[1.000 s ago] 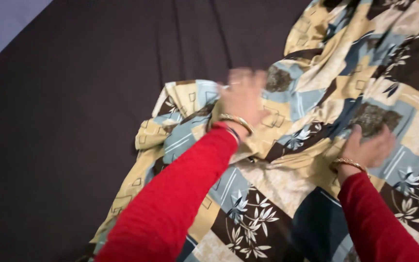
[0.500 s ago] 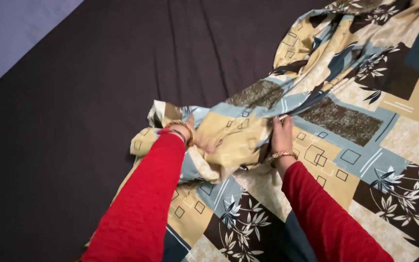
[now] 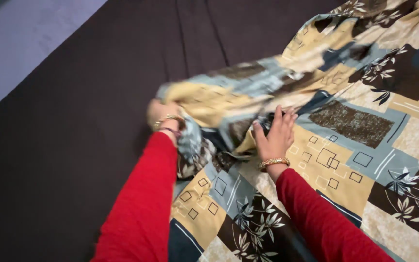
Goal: The person smooths a patterned bedsheet over a bed and folds it into layers by hand.
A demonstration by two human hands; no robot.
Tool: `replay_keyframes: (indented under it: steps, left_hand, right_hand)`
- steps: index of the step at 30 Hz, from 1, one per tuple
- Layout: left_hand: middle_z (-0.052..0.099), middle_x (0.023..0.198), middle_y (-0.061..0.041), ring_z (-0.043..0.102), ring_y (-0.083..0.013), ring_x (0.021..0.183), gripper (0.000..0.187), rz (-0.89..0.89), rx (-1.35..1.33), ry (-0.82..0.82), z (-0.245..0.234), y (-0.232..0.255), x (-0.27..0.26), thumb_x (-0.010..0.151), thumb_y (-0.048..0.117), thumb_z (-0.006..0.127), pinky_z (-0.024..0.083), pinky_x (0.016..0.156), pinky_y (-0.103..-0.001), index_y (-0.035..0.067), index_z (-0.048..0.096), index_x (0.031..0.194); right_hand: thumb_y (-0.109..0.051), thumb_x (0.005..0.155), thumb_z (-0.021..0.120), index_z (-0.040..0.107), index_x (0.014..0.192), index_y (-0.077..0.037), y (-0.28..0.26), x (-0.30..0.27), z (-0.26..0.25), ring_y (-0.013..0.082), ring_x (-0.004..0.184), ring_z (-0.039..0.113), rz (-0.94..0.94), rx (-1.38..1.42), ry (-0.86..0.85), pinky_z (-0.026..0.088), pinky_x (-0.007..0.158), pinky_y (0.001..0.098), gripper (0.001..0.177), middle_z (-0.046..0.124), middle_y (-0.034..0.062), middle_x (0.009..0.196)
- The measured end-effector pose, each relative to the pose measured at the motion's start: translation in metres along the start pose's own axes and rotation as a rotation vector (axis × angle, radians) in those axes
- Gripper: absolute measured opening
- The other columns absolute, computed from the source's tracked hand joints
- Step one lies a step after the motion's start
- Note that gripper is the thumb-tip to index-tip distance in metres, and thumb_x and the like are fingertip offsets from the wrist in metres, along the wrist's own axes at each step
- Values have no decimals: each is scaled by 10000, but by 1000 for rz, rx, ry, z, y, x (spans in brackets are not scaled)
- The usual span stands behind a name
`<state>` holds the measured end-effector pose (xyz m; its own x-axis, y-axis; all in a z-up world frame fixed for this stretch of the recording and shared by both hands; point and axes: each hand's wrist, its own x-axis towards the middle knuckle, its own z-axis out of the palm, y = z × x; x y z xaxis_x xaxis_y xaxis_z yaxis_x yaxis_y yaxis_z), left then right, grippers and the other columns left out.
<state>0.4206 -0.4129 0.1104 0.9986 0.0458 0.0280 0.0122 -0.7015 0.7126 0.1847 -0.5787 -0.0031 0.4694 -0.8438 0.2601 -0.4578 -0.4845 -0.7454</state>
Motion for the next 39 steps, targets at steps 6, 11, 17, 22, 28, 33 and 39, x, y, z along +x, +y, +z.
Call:
replay_keyframes:
  steps: [6, 11, 17, 22, 28, 33, 39]
  left_hand:
    - [429, 1547, -143, 589, -337, 1293, 820, -223, -754, 311, -71, -15, 95, 856, 180, 656, 547, 985, -466, 155, 213, 1546]
    - [24, 1631, -351, 255, -509, 1486, 1208, 377, 109, -4, -59, -84, 103, 655, 385, 980, 315, 1204, -481, 118, 253, 1582]
    - [276, 1642, -159, 513, -418, 1363, 1089, 151, 893, -528, -49, -48, -5, 682, 585, 874, 474, 1046, -608, 195, 374, 1568]
    - [683, 1341, -72, 696, -283, 1190, 802, 174, 1438, -791, -47, -36, -23, 710, 673, 805, 581, 948, -487, 166, 695, 1322]
    - [734, 1142, -85, 732, -283, 1016, 641, -53, 1514, -807, -28, -153, 16, 829, 605, 700, 591, 841, -458, 90, 725, 1210]
    - [776, 977, -96, 762, -283, 871, 571, -136, 1248, -1030, -20, -255, 38, 928, 548, 613, 598, 752, -435, 27, 750, 1118]
    - [806, 799, -97, 773, -262, 680, 529, -77, 844, -1146, -49, -212, 46, 997, 446, 533, 594, 637, -415, -15, 793, 1001]
  right_hand:
    - [-479, 916, 683, 291, 1620, -73, -7, -13, -6, 469, 1568, 152, -101, 131, -99, 183, 1224, 525, 902, 215, 315, 1675]
    - [-494, 863, 715, 317, 1597, -88, -3, -31, -8, 463, 1549, 183, -122, 31, -203, 219, 1221, 536, 928, 239, 309, 1648]
    - [-402, 796, 754, 558, 1420, -176, -14, -34, -3, 410, 1392, 426, -112, -56, -246, 382, 1095, 530, 693, 482, 203, 1498]
    - [-299, 825, 755, 662, 1314, -227, -18, -26, -18, 312, 1025, 684, -87, -112, -424, 554, 904, 436, 503, 714, 117, 1084]
    - [-247, 784, 767, 601, 1379, -253, -4, -19, -13, 309, 834, 722, -69, -112, -568, 572, 764, 441, 618, 748, 95, 890]
    - [-267, 811, 755, 719, 1227, -235, 6, -26, -4, 253, 860, 768, -35, 28, -623, 592, 804, 377, 419, 788, 81, 942]
    - [-262, 852, 737, 751, 1201, -185, -7, -22, -2, 239, 937, 769, 0, 40, -615, 587, 860, 358, 357, 793, 97, 1017]
